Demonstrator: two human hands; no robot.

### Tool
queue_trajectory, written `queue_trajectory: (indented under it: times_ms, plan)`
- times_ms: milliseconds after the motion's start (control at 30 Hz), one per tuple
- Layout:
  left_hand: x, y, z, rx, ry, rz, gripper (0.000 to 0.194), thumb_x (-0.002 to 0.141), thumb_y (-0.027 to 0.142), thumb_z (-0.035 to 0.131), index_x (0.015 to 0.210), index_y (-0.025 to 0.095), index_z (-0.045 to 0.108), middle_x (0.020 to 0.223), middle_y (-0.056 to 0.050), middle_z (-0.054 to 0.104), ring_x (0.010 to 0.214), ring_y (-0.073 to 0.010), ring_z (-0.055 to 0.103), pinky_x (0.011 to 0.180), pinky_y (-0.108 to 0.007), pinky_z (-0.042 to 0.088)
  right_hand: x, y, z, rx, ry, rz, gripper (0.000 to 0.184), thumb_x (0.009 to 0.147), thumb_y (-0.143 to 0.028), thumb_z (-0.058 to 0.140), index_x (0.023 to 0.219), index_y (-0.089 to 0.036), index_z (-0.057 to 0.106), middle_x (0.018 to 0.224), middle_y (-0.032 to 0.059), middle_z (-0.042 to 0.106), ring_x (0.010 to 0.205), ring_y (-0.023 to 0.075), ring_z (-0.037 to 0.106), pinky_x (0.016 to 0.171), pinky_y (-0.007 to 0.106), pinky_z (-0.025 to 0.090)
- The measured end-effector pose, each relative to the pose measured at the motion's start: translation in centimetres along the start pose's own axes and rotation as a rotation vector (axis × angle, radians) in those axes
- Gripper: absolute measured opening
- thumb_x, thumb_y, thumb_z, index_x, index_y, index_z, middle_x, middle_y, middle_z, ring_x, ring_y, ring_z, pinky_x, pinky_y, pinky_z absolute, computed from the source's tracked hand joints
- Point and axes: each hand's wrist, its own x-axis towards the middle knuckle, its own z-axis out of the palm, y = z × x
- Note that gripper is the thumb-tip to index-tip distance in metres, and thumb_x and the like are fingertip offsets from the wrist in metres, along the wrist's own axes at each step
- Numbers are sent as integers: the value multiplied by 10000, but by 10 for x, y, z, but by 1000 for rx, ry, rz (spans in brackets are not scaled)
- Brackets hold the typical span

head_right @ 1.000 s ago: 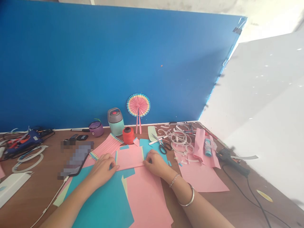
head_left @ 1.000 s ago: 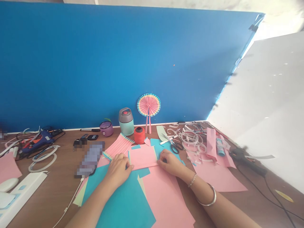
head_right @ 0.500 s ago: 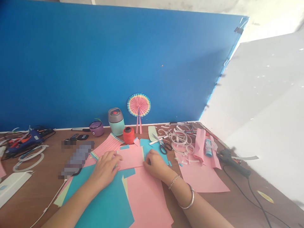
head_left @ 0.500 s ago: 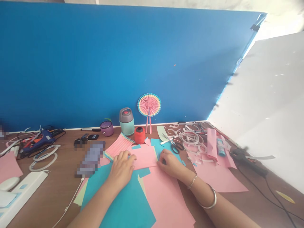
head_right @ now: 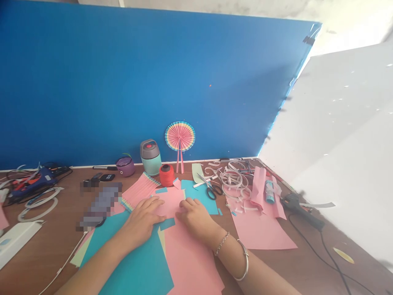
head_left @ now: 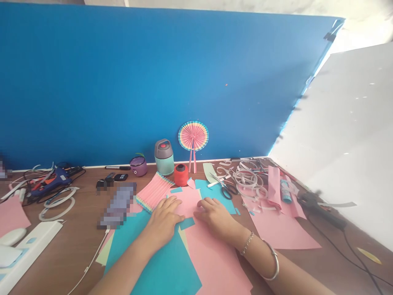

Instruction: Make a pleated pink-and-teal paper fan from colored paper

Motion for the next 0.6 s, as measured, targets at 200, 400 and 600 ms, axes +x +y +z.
queue_trajectory:
  times_ms: [200, 400, 600]
  plan:
    - [-7, -12, -13, -25, 25, -102, 426, 727, 5, 461, 827, 291, 760, 1172, -63, 625, 1159, -271, 458, 941, -446, 359, -6, 8, -11, 11, -30, 82, 274, 728, -12, 476, 766, -207, 664, 984, 70, 600, 855, 206, 444, 662, 338, 262]
    - [-3, -21, -11, -56, 169, -119, 365, 636, -20, 426, 580, 225, 691, 1065, -55, 661, 1051, -252, 521, 872, -415, 383, -5, 10, -6, 1, -68, 68, 291, 740, 16, 440, 797, -183, 644, 800, 63, 596, 756, 183, 453, 636, 321, 274]
    - [-6, -30, -9, -221, 589, -199, 299, 683, 35, 353, 610, 196, 594, 641, -20, 593, 666, -172, 542, 629, -296, 397, -5, 15, -1, 480, 169, 135, 276, 804, -64, 468, 944, -198, 665, 873, 59, 628, 773, 162, 546, 663, 284, 412]
